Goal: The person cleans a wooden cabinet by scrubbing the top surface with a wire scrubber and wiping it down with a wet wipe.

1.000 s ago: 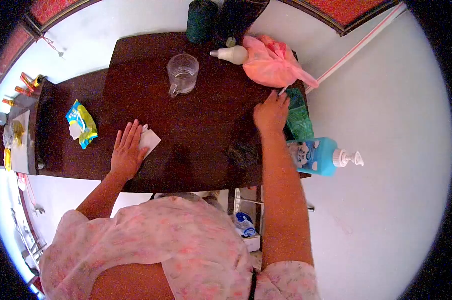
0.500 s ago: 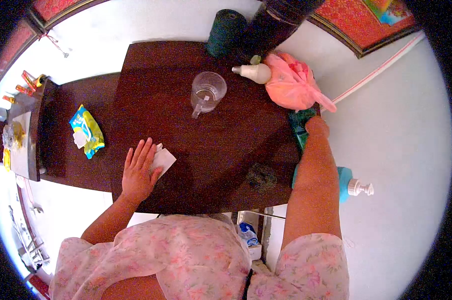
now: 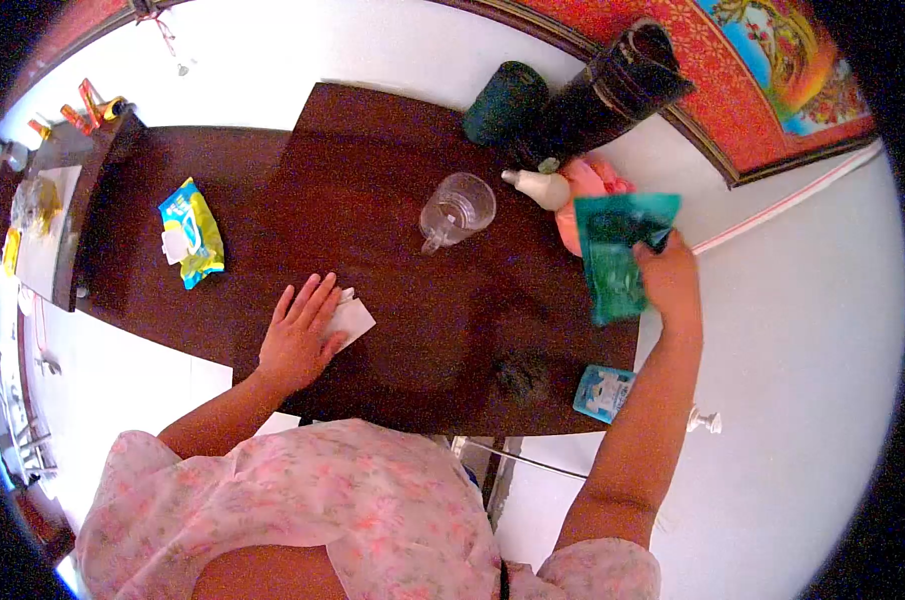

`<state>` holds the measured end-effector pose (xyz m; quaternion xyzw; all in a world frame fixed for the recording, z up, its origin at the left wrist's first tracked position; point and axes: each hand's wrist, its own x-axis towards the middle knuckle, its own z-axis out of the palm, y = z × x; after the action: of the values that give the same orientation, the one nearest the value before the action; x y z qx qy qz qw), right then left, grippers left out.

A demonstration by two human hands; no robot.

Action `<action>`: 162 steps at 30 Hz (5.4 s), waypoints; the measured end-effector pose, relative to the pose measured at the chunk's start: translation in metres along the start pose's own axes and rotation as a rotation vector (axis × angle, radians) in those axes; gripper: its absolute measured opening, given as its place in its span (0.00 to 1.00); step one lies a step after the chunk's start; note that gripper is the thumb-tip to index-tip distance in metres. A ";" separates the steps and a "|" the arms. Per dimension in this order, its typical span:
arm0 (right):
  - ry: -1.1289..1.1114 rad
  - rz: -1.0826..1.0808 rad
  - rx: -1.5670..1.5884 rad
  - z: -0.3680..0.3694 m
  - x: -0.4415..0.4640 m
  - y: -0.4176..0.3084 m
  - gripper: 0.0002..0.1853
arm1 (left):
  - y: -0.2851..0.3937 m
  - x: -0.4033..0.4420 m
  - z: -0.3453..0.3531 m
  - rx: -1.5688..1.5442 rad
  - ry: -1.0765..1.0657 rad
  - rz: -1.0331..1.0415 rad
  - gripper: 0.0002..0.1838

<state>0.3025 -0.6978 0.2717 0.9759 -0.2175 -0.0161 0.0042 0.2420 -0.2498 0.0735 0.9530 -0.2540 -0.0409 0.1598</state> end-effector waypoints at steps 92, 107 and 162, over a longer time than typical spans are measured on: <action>0.045 -0.060 0.854 0.166 -0.141 -0.006 0.13 | 0.002 0.112 0.024 0.179 0.066 0.035 0.39; 0.008 -0.097 0.974 0.148 -0.243 0.024 0.07 | 0.113 0.086 0.046 0.107 -0.150 0.443 0.42; 0.225 0.335 1.214 0.183 -0.326 0.241 0.05 | 0.366 0.275 0.178 -0.034 -0.132 1.101 0.32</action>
<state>-0.1005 -0.7777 0.1025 0.7531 -0.3358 0.2133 -0.5241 0.2799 -0.7368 0.0247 0.6722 -0.7234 -0.0152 0.1566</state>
